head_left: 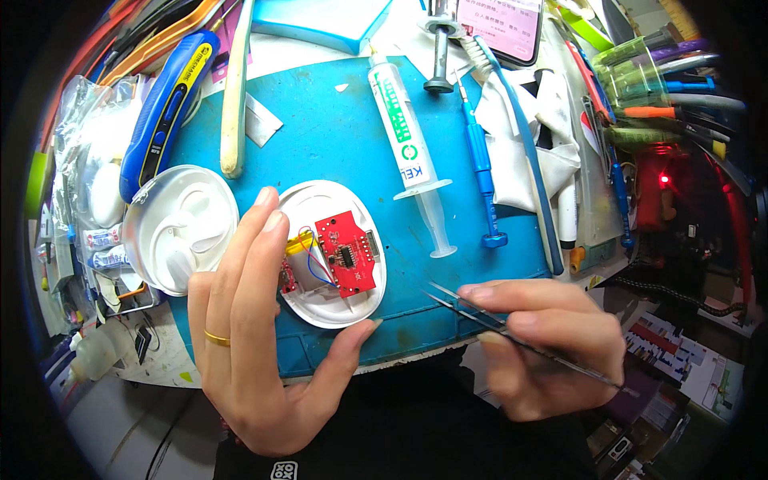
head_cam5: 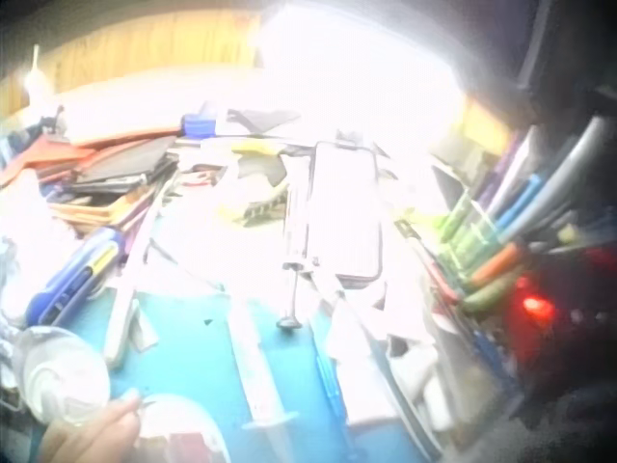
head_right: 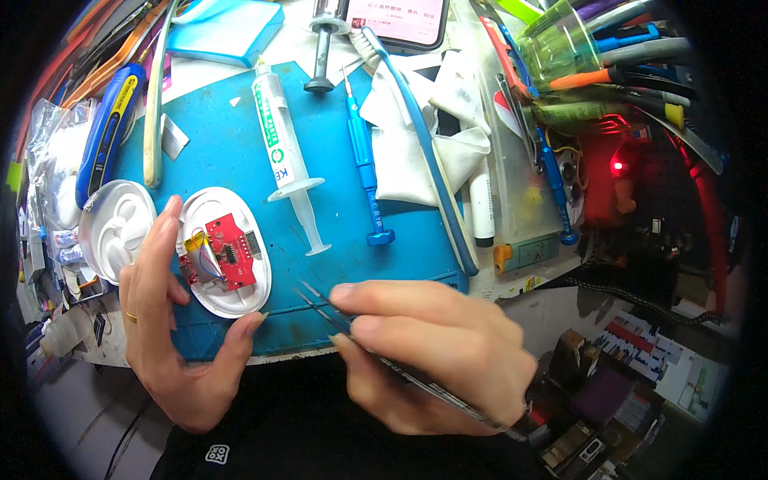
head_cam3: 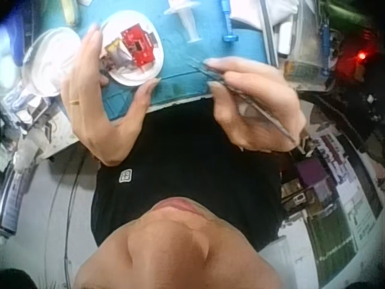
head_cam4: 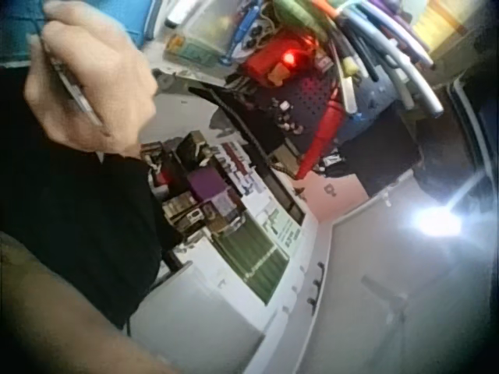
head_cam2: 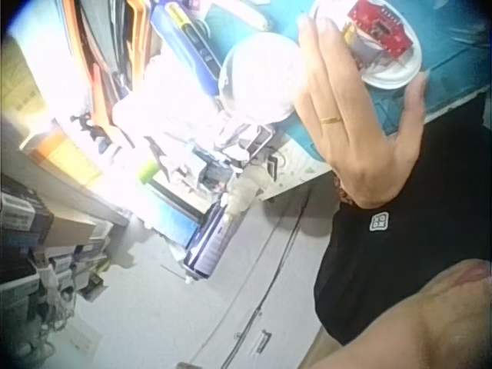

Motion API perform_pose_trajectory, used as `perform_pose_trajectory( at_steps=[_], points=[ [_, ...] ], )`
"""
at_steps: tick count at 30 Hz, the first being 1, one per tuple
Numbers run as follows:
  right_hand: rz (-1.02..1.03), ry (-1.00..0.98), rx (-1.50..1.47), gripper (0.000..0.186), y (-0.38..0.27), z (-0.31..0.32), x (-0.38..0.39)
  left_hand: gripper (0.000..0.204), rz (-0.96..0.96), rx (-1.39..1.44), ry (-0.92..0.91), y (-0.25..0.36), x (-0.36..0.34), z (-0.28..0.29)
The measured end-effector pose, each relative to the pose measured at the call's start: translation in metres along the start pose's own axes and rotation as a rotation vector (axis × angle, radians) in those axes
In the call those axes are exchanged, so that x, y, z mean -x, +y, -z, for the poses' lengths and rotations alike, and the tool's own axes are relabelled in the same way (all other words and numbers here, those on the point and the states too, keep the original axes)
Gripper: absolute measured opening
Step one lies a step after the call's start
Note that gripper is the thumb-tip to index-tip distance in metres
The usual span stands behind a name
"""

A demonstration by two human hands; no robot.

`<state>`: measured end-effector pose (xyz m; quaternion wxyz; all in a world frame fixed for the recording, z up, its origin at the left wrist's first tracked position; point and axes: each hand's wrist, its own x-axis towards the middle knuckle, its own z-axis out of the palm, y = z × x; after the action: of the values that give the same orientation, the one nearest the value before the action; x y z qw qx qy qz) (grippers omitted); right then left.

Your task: The person solders a small red circuit board inside a white earbud charging case. They use a soldering iron and tweezers to attach components, and apply flux from a syringe to the board. The person repeatedly heats and adjusts connections on the board throughout the clip.

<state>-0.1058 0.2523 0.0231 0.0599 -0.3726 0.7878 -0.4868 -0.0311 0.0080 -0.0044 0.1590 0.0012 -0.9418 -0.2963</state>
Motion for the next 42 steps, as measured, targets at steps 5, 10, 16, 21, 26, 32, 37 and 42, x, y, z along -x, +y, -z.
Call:
perform_pose_trajectory(
  at_steps=[5,10,16,21,26,32,37,42],
  points=[
    [0.03,0.201,0.01,0.046,0.007,-0.029,0.0,0.09,0.031,-0.014,-0.058,0.0,0.001,0.005],
    [0.002,0.201,0.04,0.045,0.006,-0.03,-0.005,0.092,-0.013,-0.059,-0.09,-0.002,-0.003,0.008],
    [-0.032,0.186,0.057,0.046,0.003,-0.03,-0.005,0.094,-0.017,-0.103,-0.149,0.001,-0.004,0.015],
    [-0.049,0.217,0.044,0.047,0.003,-0.032,-0.004,0.094,-0.024,-0.116,-0.164,-0.001,-0.005,0.017],
    [-0.07,0.203,0.043,0.048,0.002,-0.031,-0.002,0.093,-0.026,-0.131,-0.144,-0.002,-0.003,0.013],
    [-0.063,0.166,0.05,0.049,0.003,-0.029,-0.003,0.093,-0.031,-0.124,-0.131,-0.003,-0.002,0.012],
    [-0.051,0.122,0.045,0.049,0.003,-0.025,-0.005,0.093,-0.028,-0.127,-0.139,-0.002,-0.003,0.014],
    [-0.059,0.113,0.038,0.05,0.003,-0.024,-0.005,0.093,-0.025,-0.123,-0.12,-0.002,-0.003,0.011]
  ],
)
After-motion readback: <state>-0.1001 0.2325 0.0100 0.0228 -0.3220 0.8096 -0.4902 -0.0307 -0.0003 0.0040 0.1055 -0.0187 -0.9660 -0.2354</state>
